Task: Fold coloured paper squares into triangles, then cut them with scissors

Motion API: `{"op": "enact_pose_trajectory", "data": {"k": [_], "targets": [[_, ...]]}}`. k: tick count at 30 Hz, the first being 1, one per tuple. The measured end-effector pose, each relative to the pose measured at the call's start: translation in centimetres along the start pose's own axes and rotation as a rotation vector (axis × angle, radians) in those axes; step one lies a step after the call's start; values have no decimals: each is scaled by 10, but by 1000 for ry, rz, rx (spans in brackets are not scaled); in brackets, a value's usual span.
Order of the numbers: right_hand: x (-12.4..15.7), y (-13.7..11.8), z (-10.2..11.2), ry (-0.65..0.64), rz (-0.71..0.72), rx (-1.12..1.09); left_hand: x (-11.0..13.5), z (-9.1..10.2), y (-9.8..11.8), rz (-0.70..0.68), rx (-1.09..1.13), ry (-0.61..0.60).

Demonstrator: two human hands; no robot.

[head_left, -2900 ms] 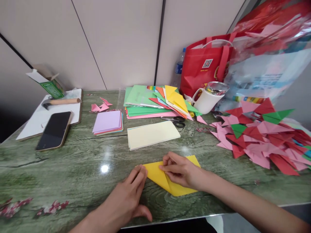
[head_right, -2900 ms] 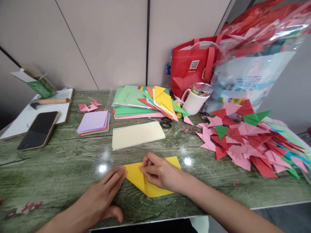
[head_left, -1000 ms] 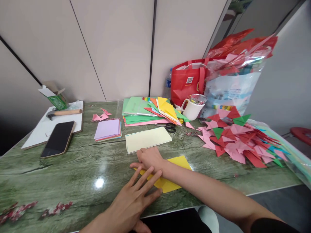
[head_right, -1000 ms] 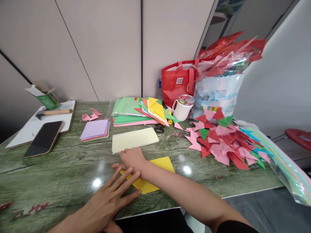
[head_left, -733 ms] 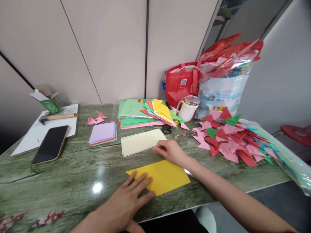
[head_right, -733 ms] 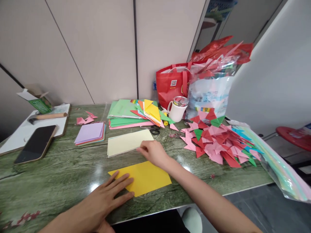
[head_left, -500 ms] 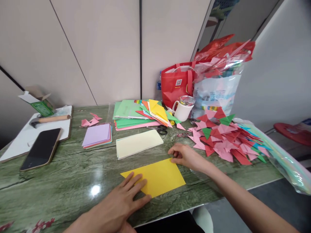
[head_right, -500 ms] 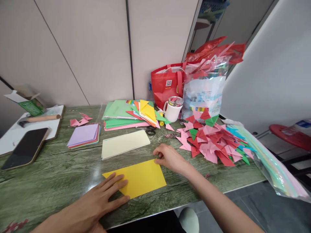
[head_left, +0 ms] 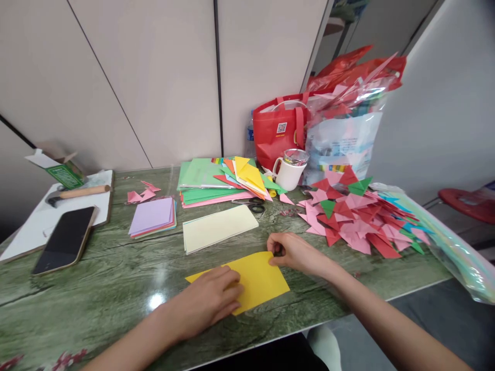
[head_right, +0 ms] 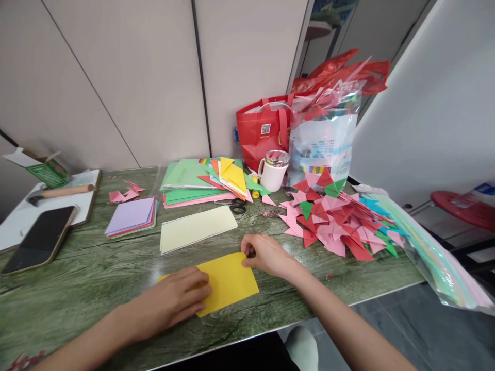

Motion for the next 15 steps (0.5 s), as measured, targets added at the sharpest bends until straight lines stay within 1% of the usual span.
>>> {"op": "enact_pose_trajectory", "data": {"k": [3, 6, 10, 15], "targets": [[-2, -5, -2, 10, 16, -34, -7, -3, -9, -35, 8, 7], [-3, -10, -2, 6, 87, -147, -6, -6, -21, -34, -10, 73], [-3, -14, -4, -84, 263, -293, -5, -11, -31, 22, -25, 181], [-6, -14, -11, -191, 408, -391, -10, -24, -35, 76, -65, 293]]}}
Point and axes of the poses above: each hand's wrist, its own x-axis away from the middle knuckle, its own z-axis out of the back of the hand, y = z × x, the point moved 1 cm from there along -x, towards the middle knuckle, and after that the axes turned 10 degrees about x, right-handed, at the moved point
